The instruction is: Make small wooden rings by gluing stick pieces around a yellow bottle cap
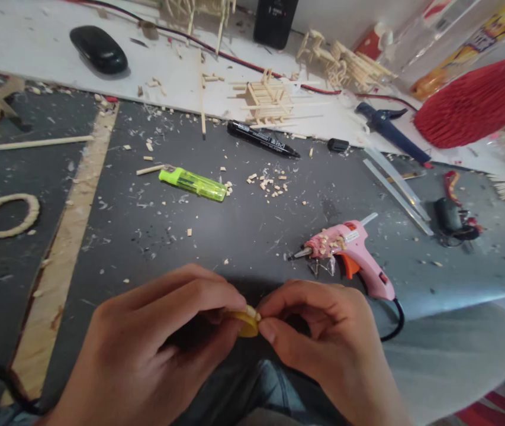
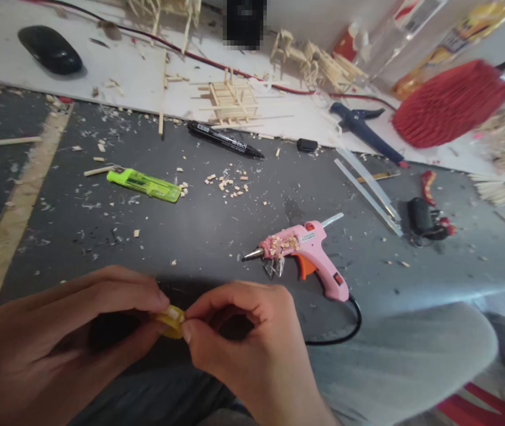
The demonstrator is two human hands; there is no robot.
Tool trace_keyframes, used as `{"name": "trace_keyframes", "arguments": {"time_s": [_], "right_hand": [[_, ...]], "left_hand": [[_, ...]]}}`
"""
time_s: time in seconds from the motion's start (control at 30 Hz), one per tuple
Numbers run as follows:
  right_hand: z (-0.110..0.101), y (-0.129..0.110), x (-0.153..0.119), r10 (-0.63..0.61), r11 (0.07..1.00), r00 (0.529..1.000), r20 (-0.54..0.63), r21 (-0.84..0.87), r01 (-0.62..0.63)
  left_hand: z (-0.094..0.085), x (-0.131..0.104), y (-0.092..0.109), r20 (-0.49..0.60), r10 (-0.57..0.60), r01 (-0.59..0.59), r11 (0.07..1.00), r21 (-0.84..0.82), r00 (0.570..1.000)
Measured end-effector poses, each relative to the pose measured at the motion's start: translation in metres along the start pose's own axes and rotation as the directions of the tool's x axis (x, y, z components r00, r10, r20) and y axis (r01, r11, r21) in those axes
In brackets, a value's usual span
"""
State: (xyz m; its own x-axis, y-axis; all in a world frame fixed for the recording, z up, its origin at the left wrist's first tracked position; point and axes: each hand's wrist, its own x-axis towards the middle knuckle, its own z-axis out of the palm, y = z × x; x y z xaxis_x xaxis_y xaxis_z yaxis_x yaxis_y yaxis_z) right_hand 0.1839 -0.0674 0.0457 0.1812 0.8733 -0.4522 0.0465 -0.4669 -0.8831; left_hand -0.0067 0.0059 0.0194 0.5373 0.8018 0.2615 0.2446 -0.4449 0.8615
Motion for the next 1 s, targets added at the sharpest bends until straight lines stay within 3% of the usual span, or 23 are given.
{"name": "trace_keyframes", "arguments": {"time_s": [0.6,0.77,0.87,1.0], "right_hand": [[-0.0024,0.0006,0.0023,0.051,0.998,0.997,0.066,0.031,-0.053],[-0.0061,0.0022,0.0019,0.087,0.985,0.993,0.074,0.143,-0.097],[-0.0077,0.0047,-0.0018,0.033,0.98,0.997,0.076,0.195,-0.048],[-0.0018,0.0055,-0.004,-0.059,0.992,0.998,-0.005,0.116,0.06]], "left_hand": [[0.0009,0.0,-0.001,0.012,-0.005,0.005,1.0,-0.008,1.0],[0.0014,-0.0024,-0.0006,0.013,-0.001,0.001,1.0,-0.012,1.0],[0.0031,-0.0041,-0.0014,-0.004,-0.012,0.012,1.0,0.002,1.0],[0.0037,-0.0015,-0.0011,-0.003,-0.015,0.015,1.0,0.015,1.0]]}}
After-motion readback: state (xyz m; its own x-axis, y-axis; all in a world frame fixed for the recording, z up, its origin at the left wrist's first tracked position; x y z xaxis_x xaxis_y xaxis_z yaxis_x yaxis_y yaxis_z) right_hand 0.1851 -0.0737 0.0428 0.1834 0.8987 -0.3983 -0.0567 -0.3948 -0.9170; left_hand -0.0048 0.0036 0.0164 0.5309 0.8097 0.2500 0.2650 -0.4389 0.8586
